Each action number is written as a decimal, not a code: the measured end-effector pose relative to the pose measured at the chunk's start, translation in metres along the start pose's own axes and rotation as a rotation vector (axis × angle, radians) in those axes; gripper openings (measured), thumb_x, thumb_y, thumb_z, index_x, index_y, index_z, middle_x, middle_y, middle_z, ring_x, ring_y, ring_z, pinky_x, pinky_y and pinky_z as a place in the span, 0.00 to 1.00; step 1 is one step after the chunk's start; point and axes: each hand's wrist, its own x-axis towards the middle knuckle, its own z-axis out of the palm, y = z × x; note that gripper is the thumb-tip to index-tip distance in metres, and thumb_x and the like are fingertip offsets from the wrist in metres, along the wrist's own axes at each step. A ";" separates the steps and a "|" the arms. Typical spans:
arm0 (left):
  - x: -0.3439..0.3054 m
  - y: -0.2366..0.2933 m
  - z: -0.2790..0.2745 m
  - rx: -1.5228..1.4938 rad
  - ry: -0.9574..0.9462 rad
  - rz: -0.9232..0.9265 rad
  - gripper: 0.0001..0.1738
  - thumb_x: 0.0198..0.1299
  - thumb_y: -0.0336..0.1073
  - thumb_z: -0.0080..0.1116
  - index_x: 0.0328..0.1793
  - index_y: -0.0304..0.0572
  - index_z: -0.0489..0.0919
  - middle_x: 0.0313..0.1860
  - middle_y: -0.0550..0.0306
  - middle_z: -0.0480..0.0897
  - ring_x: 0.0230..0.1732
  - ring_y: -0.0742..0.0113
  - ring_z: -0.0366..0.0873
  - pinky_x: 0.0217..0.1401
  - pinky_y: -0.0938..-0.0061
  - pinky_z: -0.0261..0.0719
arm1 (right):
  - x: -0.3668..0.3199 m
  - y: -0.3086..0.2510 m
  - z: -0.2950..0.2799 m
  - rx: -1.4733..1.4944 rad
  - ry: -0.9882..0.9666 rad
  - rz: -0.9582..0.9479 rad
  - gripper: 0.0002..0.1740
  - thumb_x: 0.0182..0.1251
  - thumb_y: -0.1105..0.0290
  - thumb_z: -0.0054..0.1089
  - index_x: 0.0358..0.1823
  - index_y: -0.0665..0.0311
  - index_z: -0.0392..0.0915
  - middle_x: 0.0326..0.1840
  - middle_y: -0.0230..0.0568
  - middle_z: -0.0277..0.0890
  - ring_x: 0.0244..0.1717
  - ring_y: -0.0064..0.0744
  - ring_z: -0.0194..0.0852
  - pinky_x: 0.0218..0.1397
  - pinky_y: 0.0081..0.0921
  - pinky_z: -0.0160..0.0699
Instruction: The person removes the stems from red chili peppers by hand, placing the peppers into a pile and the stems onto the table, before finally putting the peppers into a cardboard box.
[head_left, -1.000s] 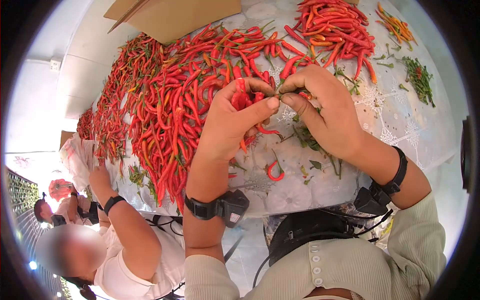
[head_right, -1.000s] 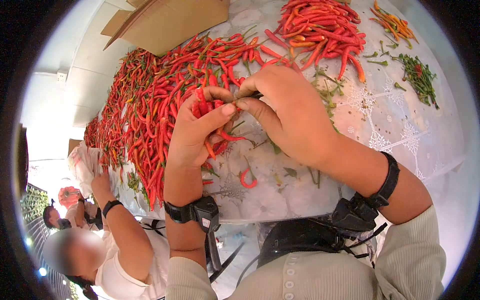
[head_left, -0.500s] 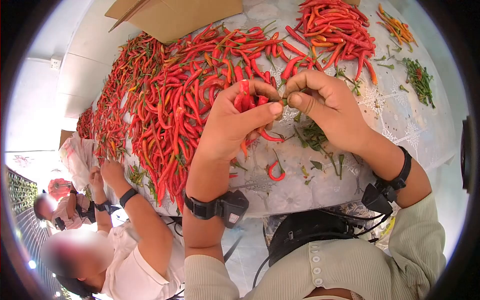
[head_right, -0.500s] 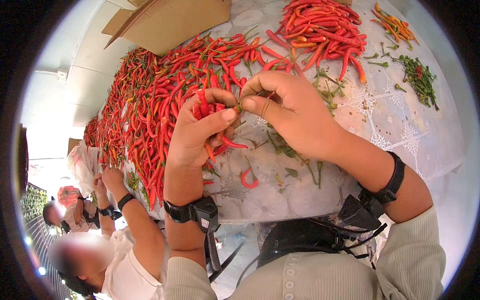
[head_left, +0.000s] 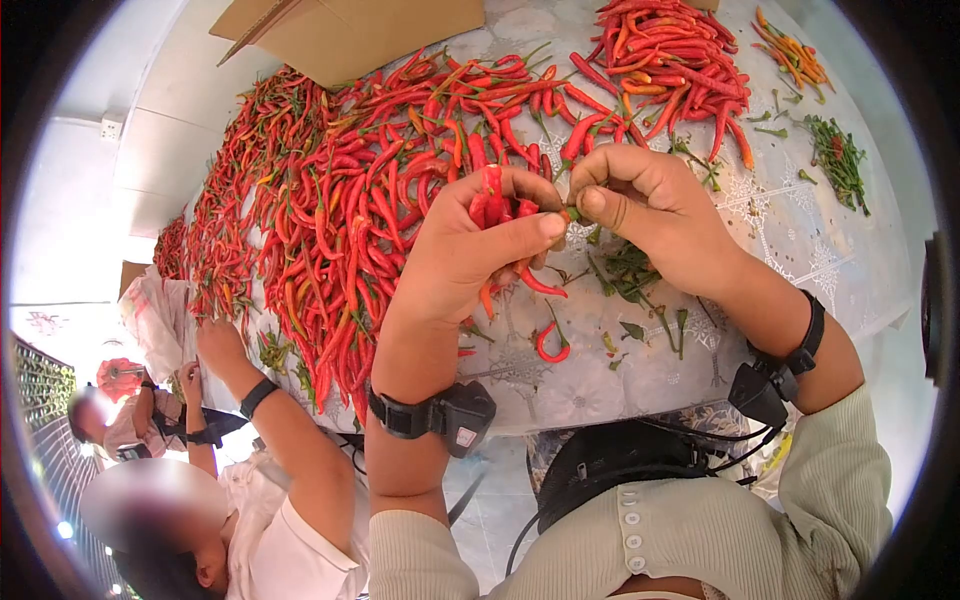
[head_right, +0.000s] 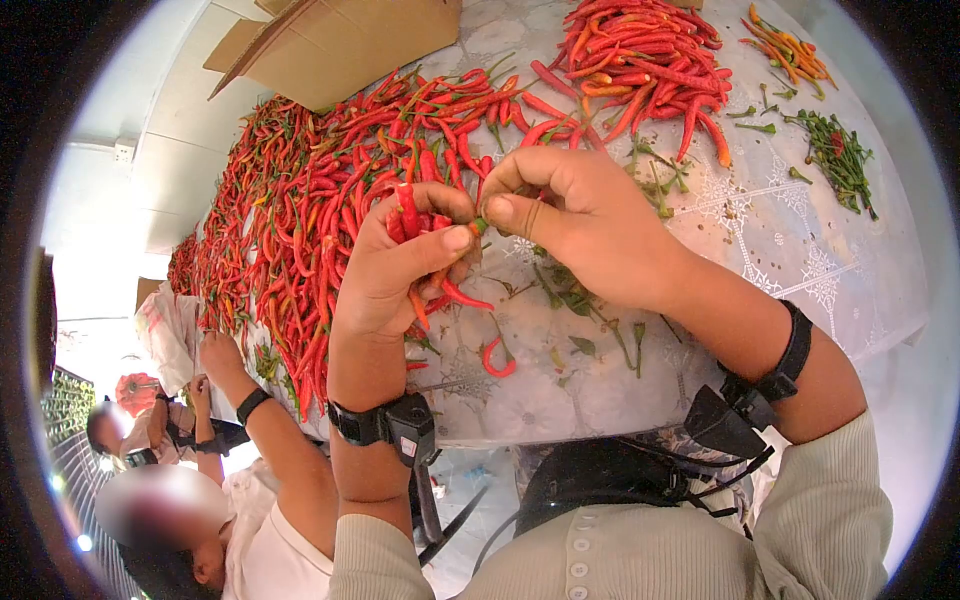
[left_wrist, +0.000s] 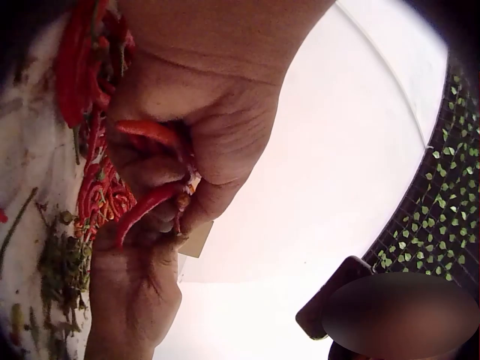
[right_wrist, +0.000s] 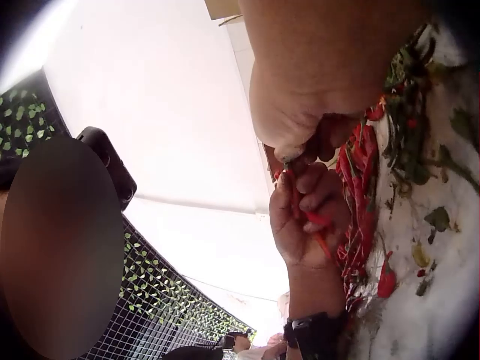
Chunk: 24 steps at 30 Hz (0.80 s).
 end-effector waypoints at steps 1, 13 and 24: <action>0.000 -0.001 0.000 0.010 0.003 0.005 0.14 0.50 0.33 0.67 0.41 0.38 0.77 0.24 0.62 0.79 0.19 0.82 0.71 0.15 0.89 0.61 | 0.000 0.000 -0.001 0.011 -0.009 0.012 0.11 0.65 0.66 0.54 0.37 0.69 0.75 0.28 0.28 0.70 0.31 0.15 0.62 0.36 0.19 0.65; 0.001 0.001 0.003 -0.099 0.018 -0.037 0.11 0.54 0.33 0.60 0.43 0.38 0.75 0.27 0.59 0.79 0.22 0.80 0.72 0.19 0.88 0.65 | 0.003 0.010 0.003 0.220 -0.001 0.046 0.14 0.69 0.60 0.51 0.39 0.66 0.74 0.29 0.23 0.67 0.31 0.13 0.60 0.36 0.15 0.62; 0.005 0.003 -0.017 -0.610 -0.022 0.072 0.09 0.62 0.34 0.49 0.46 0.39 0.72 0.28 0.61 0.74 0.22 0.77 0.67 0.16 0.87 0.62 | 0.004 0.009 -0.010 0.016 0.224 -0.006 0.07 0.63 0.68 0.53 0.35 0.63 0.74 0.29 0.28 0.72 0.33 0.19 0.68 0.39 0.20 0.67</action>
